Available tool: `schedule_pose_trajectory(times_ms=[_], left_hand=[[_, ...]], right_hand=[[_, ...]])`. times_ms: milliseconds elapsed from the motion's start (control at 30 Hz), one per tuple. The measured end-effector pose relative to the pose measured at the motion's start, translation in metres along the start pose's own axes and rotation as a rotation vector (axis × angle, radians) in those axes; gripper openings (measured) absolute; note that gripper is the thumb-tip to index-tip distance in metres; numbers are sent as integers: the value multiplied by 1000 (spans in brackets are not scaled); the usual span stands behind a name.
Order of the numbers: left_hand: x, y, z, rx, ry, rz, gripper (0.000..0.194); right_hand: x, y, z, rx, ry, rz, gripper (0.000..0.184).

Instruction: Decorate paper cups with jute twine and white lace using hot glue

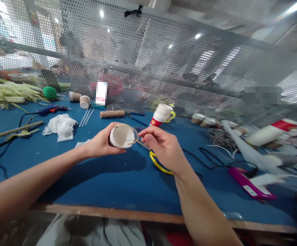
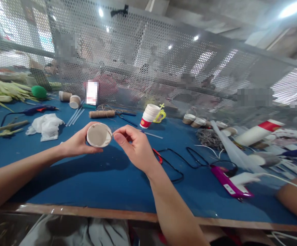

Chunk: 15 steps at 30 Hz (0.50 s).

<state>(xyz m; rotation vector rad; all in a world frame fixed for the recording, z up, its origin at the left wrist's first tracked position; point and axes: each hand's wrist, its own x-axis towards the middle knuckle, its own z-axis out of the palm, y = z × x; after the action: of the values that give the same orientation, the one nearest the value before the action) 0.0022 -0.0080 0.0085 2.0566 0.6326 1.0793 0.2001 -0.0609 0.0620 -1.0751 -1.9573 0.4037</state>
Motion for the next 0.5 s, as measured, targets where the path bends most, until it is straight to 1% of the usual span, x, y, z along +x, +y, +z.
schedule_pose_trajectory(times_ms=[67, 167, 333, 500], left_hand=[[0, -1, 1, 62, 45, 39, 64], [-1, -2, 3, 108, 80, 75, 62], [-2, -1, 5, 191, 130, 79, 60], [-2, 3, 6, 227, 150, 91, 58]], right_hand=[[0, -1, 3, -26, -48, -11, 23], [1, 0, 9, -98, -79, -26, 16], [2, 3, 11, -252, -47, -151, 20], [2, 4, 11, -298, -41, -211, 21]])
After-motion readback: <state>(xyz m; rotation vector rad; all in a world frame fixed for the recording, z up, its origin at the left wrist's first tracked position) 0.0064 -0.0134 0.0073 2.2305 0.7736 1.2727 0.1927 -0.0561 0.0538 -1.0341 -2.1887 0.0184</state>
